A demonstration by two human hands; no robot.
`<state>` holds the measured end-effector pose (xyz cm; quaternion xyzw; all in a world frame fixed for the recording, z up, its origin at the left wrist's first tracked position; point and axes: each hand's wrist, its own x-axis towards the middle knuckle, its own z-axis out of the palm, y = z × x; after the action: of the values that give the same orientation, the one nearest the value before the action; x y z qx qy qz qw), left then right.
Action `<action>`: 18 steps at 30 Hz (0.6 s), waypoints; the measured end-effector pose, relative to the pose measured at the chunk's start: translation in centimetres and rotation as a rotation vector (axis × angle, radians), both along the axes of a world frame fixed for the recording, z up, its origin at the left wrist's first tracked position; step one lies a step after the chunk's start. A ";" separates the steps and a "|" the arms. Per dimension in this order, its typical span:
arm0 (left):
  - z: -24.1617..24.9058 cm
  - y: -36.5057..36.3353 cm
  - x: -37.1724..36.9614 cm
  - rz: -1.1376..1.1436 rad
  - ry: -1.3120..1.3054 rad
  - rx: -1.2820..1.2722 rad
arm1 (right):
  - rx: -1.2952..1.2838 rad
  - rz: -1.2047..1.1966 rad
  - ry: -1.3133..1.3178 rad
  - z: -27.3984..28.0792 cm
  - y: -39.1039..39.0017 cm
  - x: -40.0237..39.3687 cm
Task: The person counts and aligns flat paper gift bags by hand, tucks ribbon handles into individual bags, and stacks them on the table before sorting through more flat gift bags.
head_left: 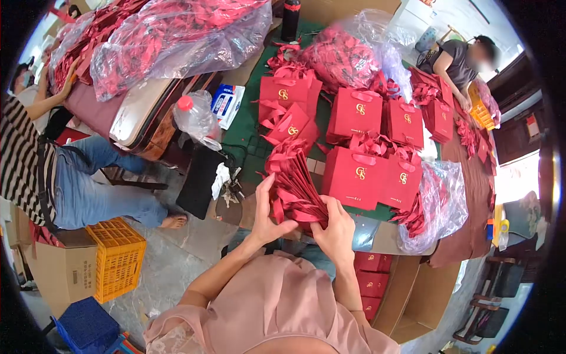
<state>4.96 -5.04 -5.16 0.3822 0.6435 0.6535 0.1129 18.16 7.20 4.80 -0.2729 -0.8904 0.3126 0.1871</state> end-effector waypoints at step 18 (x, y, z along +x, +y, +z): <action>0.9 0.1 -0.7 0.175 0.235 -0.034 | 0.114 0.090 -0.005 -0.4 -0.4 -1.6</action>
<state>4.28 -4.91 -4.29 0.3966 0.6941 0.6006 -0.0145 16.61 6.75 4.42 -0.2224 -0.9185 0.2687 0.1862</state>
